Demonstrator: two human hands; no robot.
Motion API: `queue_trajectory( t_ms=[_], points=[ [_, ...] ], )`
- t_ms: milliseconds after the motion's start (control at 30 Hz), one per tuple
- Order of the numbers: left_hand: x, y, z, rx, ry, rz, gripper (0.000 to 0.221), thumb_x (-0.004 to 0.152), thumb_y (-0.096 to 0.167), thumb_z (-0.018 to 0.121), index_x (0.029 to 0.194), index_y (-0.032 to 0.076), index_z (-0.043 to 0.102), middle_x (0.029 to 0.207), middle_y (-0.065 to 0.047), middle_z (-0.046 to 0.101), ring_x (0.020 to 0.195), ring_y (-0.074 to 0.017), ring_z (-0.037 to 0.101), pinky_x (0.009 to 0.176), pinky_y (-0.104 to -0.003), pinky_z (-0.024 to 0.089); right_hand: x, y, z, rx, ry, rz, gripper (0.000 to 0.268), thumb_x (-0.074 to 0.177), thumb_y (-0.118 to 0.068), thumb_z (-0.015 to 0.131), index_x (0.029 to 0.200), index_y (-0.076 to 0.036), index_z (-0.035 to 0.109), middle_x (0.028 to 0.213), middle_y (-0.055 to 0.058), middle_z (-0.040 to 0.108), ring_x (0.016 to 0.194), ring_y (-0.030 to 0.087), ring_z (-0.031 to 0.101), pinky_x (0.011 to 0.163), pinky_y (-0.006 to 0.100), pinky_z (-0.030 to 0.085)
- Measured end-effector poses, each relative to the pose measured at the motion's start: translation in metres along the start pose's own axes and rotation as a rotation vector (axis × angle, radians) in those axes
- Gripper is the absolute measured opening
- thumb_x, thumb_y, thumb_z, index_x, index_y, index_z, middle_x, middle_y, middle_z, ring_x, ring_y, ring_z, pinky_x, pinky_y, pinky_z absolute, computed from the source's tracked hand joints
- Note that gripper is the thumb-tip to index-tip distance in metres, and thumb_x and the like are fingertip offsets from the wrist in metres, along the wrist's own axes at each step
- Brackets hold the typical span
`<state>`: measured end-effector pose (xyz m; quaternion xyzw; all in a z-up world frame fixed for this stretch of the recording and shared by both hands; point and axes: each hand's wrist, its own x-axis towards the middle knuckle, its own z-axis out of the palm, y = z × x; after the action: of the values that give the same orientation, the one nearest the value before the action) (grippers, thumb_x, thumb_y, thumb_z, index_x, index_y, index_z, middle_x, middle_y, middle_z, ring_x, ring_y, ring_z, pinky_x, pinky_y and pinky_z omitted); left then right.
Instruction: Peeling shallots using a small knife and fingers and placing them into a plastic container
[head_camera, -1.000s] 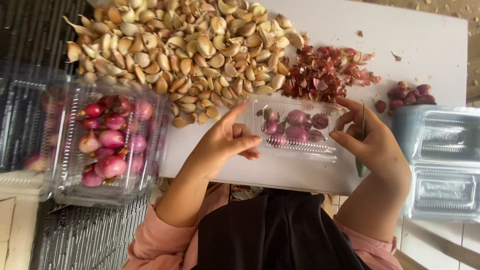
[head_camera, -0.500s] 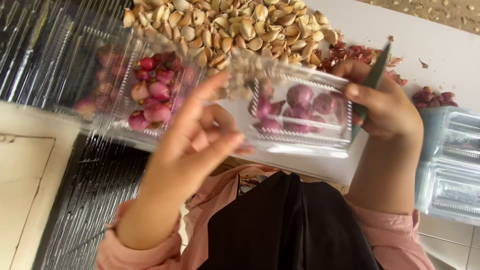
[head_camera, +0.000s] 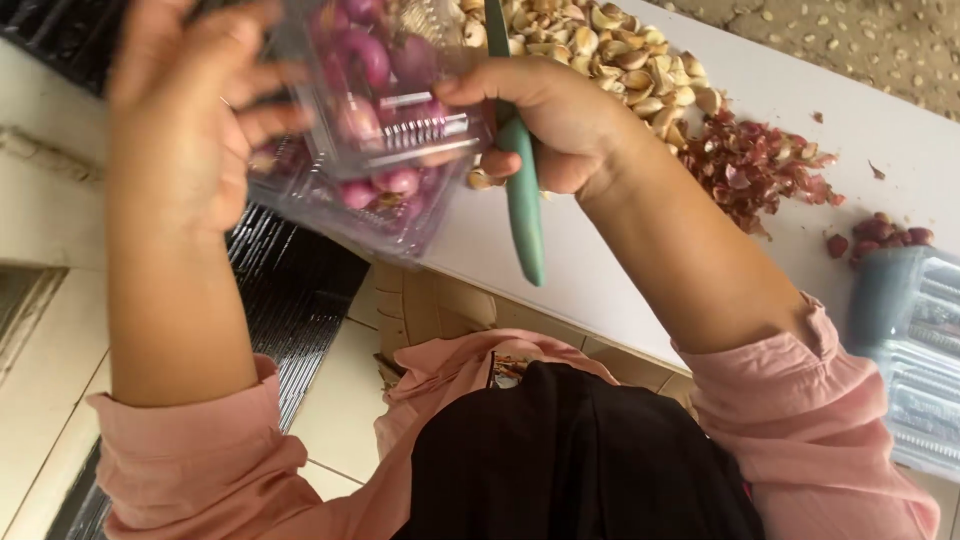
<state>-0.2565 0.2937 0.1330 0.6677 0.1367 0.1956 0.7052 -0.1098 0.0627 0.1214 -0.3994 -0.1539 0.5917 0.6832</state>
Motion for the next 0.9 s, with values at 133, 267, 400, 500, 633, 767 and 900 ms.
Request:
queue_trajectory(
  t_ms=[133,267,400,500,633,767,900],
  points=[
    [-0.018,0.002,-0.011,0.245,-0.056,-0.005,0.052,0.103,0.033,0.058,0.146,0.010,0.041,0.133,-0.010,0.058,0.101,-0.0197,0.073,0.070,-0.030,0.066,0.023,0.010,0.023,0.075,-0.085,-0.036,0.038,0.091,-0.004,0.070,0.125,0.003,0.053,0.091,0.028,0.074,0.057,0.020,0.068,0.036,0.019,0.044],
    [-0.011,0.005,-0.029,0.448,-0.013,-0.017,0.045,0.106,0.030,0.062,0.143,0.011,0.046,0.128,-0.006,0.064,0.085,-0.0138,0.070,0.062,-0.025,0.061,0.039,0.020,0.045,-0.361,0.148,-0.005,0.062,0.082,-0.033,0.074,0.128,0.000,0.051,0.108,0.028,0.074,0.071,0.021,0.080,0.033,0.018,0.047],
    [-0.001,0.010,-0.038,0.680,-0.002,-0.139,0.040,0.098,0.017,0.065,0.138,0.011,0.062,0.119,-0.003,0.067,0.091,-0.0106,0.068,0.070,-0.023,0.061,0.046,0.021,0.058,-0.867,0.139,0.084,0.067,0.081,-0.056,0.056,0.130,-0.011,0.056,0.089,0.013,0.081,0.075,0.017,0.082,0.039,0.020,0.048],
    [0.002,0.006,-0.050,0.771,0.050,-0.084,0.035,0.097,0.014,0.062,0.132,0.014,0.068,0.118,0.000,0.072,0.098,-0.0100,0.066,0.073,-0.026,0.060,0.050,0.013,0.069,-0.954,0.219,0.165,0.037,0.097,-0.045,0.050,0.108,-0.013,0.064,0.101,0.007,0.083,0.053,0.008,0.063,0.039,0.021,0.043],
    [0.008,-0.009,-0.053,0.960,0.108,0.008,0.041,0.091,0.018,0.054,0.127,0.015,0.073,0.113,0.002,0.075,0.087,-0.0145,0.066,0.082,-0.032,0.049,0.052,0.000,0.081,-1.025,0.211,0.222,0.035,0.107,-0.030,0.054,0.080,-0.008,0.063,0.077,0.007,0.079,0.044,0.007,0.048,0.041,0.022,0.040],
    [0.009,-0.021,-0.050,1.262,0.106,0.166,0.039,0.106,0.023,0.051,0.134,0.004,0.069,0.119,-0.014,0.074,0.095,-0.0405,0.066,0.071,-0.056,0.048,0.062,-0.004,0.079,-1.127,0.223,0.307,0.028,0.105,-0.027,0.054,0.082,-0.012,0.055,0.081,0.004,0.081,0.051,0.010,0.055,0.045,0.024,0.044],
    [0.005,-0.015,-0.045,1.290,0.154,0.311,0.040,0.107,0.029,0.063,0.135,0.002,0.070,0.116,-0.020,0.074,0.100,-0.0412,0.067,0.074,-0.055,0.049,0.069,-0.004,0.072,-1.153,0.203,0.329,0.027,0.106,-0.026,0.056,0.084,-0.010,0.053,0.071,0.003,0.070,0.053,0.012,0.055,0.045,0.026,0.042]
  ],
)
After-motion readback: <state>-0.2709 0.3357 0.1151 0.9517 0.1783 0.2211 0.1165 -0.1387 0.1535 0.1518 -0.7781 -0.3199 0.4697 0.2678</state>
